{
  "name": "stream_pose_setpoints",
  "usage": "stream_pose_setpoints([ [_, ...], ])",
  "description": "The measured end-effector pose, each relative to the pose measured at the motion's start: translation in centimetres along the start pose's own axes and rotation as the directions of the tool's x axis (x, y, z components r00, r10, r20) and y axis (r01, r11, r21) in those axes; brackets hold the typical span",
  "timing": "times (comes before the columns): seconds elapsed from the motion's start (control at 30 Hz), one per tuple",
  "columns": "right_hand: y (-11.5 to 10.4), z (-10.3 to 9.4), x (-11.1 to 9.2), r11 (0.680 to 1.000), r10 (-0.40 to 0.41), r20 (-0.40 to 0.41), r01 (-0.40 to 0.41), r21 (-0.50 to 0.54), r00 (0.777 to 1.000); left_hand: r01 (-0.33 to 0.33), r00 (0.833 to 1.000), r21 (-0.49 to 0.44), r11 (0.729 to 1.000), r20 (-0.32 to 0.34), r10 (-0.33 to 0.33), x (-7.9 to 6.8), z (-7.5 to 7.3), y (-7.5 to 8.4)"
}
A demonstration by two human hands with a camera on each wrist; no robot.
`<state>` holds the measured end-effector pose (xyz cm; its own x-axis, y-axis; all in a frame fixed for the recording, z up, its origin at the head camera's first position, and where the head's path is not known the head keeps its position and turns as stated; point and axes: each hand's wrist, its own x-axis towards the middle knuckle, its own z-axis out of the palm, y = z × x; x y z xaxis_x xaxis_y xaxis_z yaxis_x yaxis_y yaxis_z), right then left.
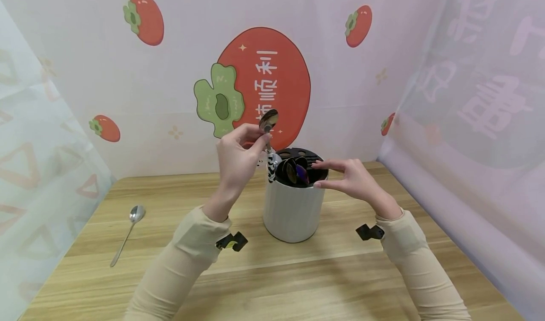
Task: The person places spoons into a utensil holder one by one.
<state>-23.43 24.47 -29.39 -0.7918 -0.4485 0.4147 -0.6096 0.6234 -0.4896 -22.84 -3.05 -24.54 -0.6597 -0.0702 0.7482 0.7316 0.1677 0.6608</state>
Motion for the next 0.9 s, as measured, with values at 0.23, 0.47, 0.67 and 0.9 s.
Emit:
stream_pose_setpoints([
  [0.23, 0.0, 0.1, 0.0, 1.000, -0.003, 0.000, 0.003, 0.004, 1.000, -0.001, 1.000, -0.006, 1.000, -0.016, 0.001, 0.3, 0.5, 0.2],
  [0.47, 0.1, 0.1, 0.1, 1.000, -0.004, 0.001, 0.004, 0.022, 1.000, -0.016, 0.999, -0.023, 1.000, -0.029, 0.015, 0.5, 0.9, 0.3],
  [0.67, 0.2, 0.1, 0.0, 1.000, 0.000, 0.000, 0.000, 0.023, 1.000, -0.013, 1.000, -0.022, 1.000, -0.009, 0.012, 0.6, 1.2, 0.0],
  [0.9, 0.1, 0.1, 0.1, 1.000, 0.003, 0.001, -0.003, 0.025, 1.000, -0.038, 0.999, -0.043, 0.998, 0.015, 0.038, 0.7, 1.5, -0.4],
])
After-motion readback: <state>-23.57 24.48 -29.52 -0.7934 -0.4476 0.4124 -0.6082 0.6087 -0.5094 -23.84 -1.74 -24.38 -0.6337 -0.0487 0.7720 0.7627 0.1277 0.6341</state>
